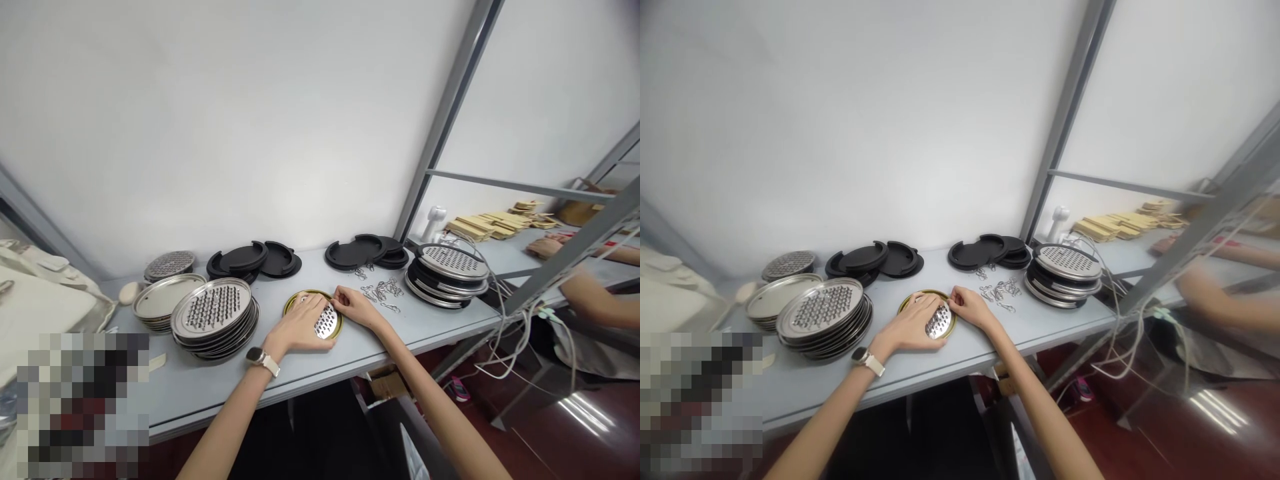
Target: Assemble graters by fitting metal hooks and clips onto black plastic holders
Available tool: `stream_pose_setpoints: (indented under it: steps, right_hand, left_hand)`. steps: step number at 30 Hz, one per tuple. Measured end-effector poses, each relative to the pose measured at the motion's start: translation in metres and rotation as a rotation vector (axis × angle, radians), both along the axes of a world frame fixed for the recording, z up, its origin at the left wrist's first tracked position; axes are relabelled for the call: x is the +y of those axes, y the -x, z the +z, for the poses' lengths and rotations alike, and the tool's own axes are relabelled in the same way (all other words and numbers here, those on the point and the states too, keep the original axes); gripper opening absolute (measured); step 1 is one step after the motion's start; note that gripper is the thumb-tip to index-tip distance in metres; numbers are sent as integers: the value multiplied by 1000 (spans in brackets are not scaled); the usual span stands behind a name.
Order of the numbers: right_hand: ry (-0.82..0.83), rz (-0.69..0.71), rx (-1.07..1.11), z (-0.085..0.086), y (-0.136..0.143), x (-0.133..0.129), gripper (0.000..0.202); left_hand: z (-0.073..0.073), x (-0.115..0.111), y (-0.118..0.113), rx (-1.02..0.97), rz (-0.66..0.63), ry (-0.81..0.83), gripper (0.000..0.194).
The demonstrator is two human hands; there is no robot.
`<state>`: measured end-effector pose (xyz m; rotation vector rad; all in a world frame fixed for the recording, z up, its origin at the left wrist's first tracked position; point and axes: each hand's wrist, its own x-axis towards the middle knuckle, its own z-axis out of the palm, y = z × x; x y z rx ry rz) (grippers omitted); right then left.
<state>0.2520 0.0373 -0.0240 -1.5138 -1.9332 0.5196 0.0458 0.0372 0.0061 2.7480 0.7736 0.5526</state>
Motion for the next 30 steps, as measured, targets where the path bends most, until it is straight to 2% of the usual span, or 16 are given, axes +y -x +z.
stream_pose_setpoints:
  steps: [18,24,30]
  right_hand:
    - [-24,6,47,-2,-3,3,14]
    - [-28,13,61,-2,-3,3,12]
    - [-29,-1,42,-3,-2,3,14]
  left_hand:
    - [9,-4,-1,-22,-11,-57,51]
    - [9,-5,1,-72,11,-85,64]
    - [10,-4,-1,-46,2,-86,50]
